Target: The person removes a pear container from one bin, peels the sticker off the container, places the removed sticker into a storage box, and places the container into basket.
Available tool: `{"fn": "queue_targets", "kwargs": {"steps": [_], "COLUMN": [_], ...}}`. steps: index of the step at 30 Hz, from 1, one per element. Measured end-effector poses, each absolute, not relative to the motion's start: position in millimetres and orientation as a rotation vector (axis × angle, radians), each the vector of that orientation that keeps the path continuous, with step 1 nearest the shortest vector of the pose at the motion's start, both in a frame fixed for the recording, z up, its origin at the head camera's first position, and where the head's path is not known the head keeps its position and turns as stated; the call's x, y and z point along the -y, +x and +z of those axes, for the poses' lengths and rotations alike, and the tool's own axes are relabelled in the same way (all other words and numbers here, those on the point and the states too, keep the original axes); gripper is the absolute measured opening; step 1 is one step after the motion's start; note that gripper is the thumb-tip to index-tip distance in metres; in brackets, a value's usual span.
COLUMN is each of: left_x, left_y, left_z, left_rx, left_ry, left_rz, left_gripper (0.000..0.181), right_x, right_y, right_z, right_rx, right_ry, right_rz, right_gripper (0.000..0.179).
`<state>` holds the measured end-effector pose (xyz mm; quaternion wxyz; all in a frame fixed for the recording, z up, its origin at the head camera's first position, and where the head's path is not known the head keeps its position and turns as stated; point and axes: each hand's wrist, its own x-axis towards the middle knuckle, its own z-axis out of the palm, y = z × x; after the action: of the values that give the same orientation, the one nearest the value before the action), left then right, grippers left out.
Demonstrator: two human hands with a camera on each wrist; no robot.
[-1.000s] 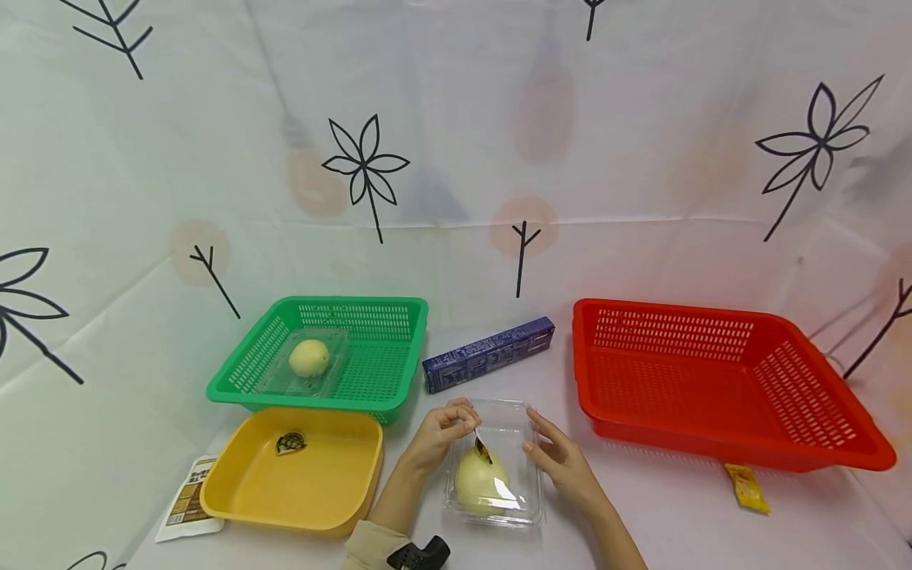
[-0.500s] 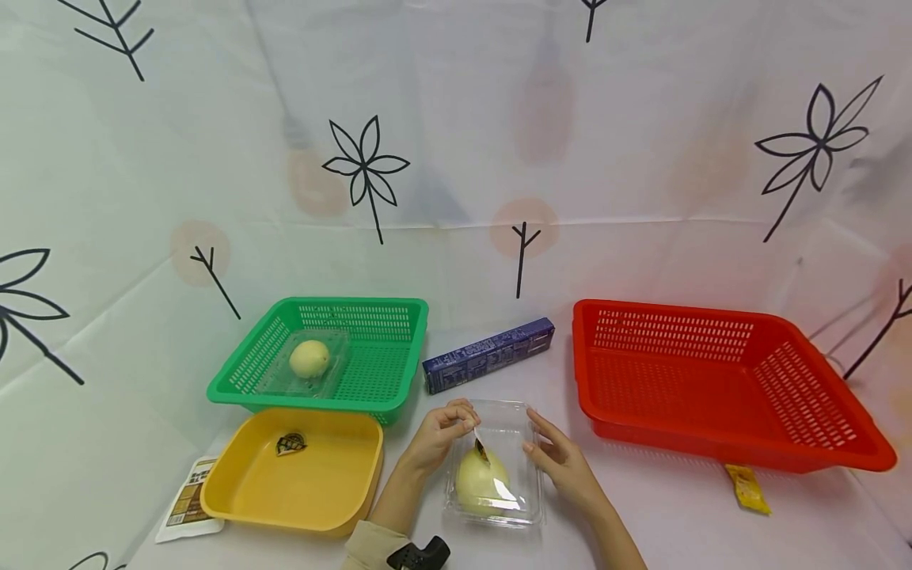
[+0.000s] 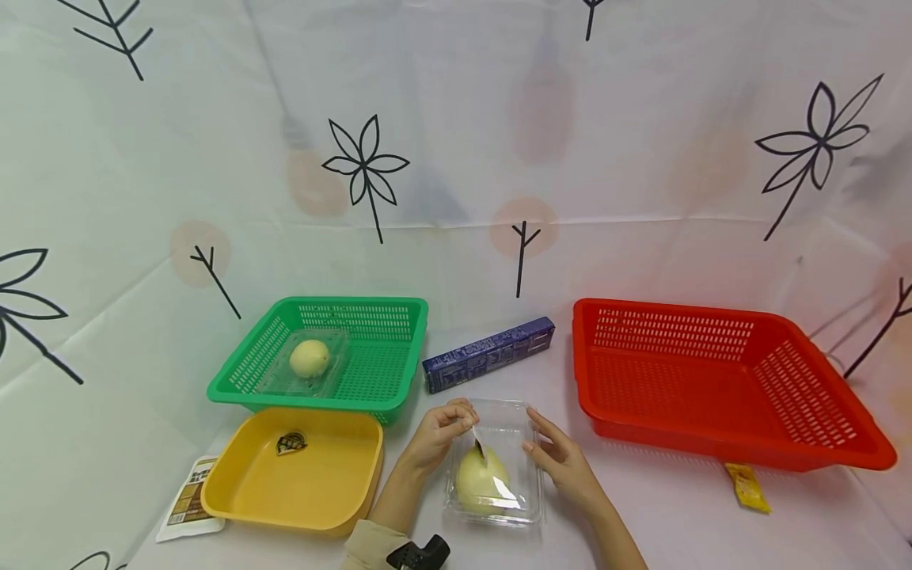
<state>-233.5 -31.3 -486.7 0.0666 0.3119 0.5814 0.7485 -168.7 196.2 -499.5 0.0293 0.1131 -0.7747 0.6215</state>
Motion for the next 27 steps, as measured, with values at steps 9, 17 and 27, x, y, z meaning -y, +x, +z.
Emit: {"fn": "queue_targets", "kwargs": {"steps": [9,17,27], "left_x": [31.2,30.7,31.3], "left_y": [-236.1,-235.8,-234.8], "left_z": [-490.0,-488.9,-489.0], "left_rx": [-1.704,-1.678,-1.654], "left_ry": [1.024,1.028,0.960], "left_rz": [2.287,2.307,2.314], "left_gripper": [0.032,0.032,0.028], "right_x": [-196.4,-196.7,-196.6], "right_y": [-169.3,-169.6,-168.9], "right_z": [-499.8,-499.6,-500.1], "right_rx": [2.397,2.395,2.391], "right_ry": [0.346,0.345,0.336], "right_rz": [1.912,1.926,1.927], "right_gripper": [0.052,0.052,0.052]}}
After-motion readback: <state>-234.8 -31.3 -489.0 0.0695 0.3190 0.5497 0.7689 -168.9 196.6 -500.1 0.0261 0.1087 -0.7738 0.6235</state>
